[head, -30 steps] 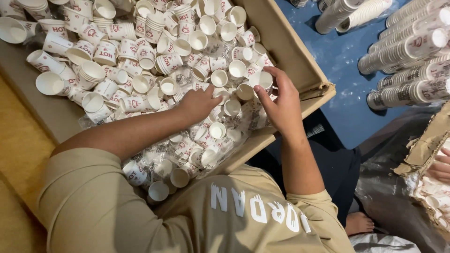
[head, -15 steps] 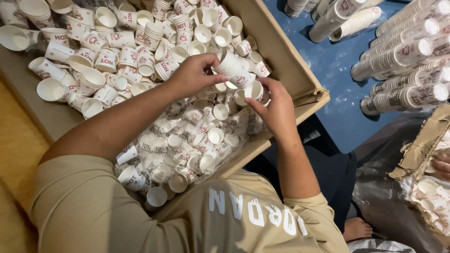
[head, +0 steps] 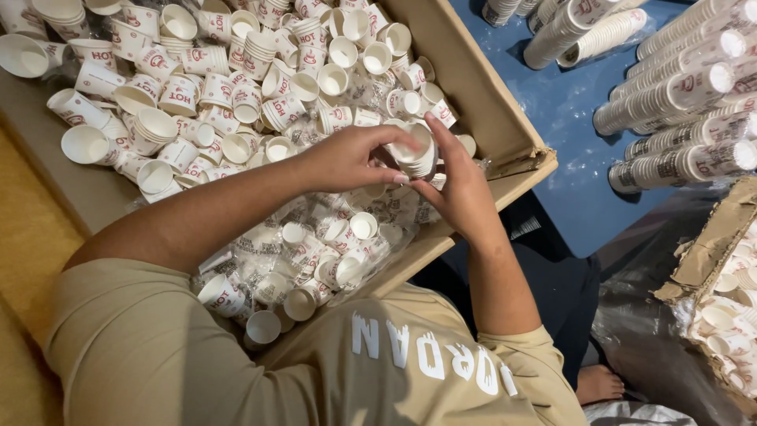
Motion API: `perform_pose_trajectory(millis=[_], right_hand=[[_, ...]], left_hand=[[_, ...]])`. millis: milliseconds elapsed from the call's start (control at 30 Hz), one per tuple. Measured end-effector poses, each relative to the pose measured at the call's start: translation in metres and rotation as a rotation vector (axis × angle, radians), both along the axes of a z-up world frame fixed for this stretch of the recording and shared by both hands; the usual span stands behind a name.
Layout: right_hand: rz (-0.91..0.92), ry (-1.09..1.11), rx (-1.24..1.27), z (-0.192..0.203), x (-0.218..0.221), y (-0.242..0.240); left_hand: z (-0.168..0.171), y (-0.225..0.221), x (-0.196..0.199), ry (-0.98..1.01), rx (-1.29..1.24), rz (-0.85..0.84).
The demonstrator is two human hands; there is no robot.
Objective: Stacking small paper cups and placing them into plastic sleeves for packaging.
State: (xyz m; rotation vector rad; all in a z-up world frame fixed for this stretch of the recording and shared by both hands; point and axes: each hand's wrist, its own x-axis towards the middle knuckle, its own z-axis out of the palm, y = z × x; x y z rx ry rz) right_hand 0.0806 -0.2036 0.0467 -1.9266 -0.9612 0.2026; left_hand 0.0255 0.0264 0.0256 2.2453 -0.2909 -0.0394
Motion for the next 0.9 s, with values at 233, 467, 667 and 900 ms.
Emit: perform_pose_trajectory(millis=[233, 467, 667, 900], right_hand=[[-0.116, 0.052, 0.093, -0.008, 0.004, -0.004], [-0.25, 0.217, 0.05, -0.002, 0.005, -0.004], [0.038, 0.351, 0.372, -0.019, 0.009, -0.009], [0.199, -0.24, -0.061, -0.008, 0.011, -0.008]], left_hand=[[-0.046, 0.015, 0.007, 0.107, -0.281, 0.128], [-0.077, 0.026, 0.005, 0.125, 0.723, 0.017], [-0.023, -0.004, 0.003, 0.137, -0.144, 0.045], [-0.012, -0.001, 0.002, 0.117, -0.49, -0.019]])
